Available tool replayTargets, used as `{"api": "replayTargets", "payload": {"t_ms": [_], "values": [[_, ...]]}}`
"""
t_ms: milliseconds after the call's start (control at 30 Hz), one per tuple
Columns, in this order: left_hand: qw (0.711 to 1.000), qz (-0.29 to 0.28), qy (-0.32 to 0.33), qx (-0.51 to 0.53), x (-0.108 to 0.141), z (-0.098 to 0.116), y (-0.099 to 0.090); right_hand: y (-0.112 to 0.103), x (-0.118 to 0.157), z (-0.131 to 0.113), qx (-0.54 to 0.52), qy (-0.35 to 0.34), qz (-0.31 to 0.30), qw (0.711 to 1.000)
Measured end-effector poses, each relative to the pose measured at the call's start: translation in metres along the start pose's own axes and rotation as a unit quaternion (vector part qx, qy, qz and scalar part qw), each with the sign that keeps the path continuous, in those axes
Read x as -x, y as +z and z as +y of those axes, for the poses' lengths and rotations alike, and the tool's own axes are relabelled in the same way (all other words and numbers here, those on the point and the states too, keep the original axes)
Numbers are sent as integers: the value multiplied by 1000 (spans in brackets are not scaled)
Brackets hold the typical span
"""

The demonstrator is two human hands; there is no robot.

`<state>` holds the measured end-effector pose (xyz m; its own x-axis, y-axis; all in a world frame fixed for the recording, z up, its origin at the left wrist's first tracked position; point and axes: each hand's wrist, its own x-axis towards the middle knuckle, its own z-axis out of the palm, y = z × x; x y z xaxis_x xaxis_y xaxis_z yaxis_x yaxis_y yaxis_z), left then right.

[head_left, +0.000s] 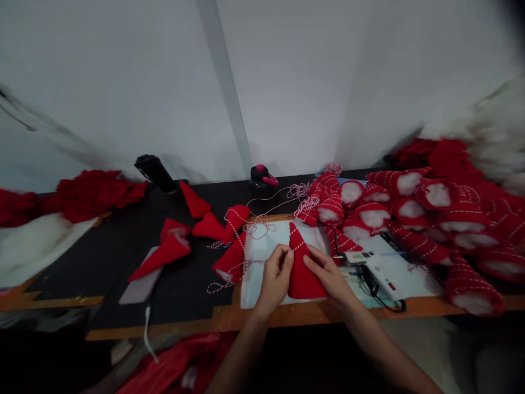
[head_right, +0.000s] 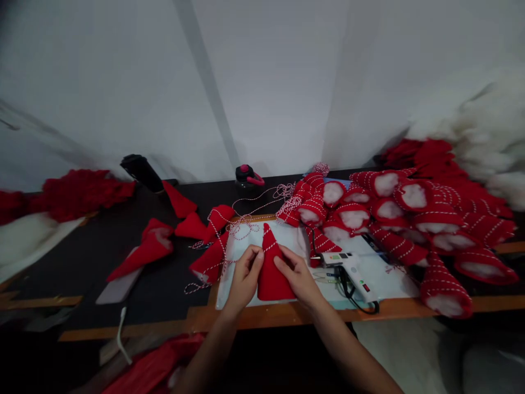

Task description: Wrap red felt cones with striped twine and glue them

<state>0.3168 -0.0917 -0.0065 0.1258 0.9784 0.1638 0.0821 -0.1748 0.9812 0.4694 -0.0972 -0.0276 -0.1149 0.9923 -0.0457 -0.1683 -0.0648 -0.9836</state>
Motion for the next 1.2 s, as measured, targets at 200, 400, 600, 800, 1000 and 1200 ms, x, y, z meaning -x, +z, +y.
{"api": "replayTargets", "payload": {"t_ms": [200,400,600,800,1000,1200], "values": [[1000,11,12,1,0,2,4,1,1,3,25,-37,6,999],[999,12,-25,25,5,2,-2,-2,5,-3,-73,-17,-28,997],[998,20,-14,49,8,-4,2,1,8,-2,-102,39,-39,993],[999,20,2,46,7,-5,9,3,11,-4,-66,-28,-23,997],[998,22,-16,51,9,-8,8,-1,14,-10,-177,37,-15,983],[999,19,-11,47,12,-11,9,3,15,-7,-176,29,7,984]]}}
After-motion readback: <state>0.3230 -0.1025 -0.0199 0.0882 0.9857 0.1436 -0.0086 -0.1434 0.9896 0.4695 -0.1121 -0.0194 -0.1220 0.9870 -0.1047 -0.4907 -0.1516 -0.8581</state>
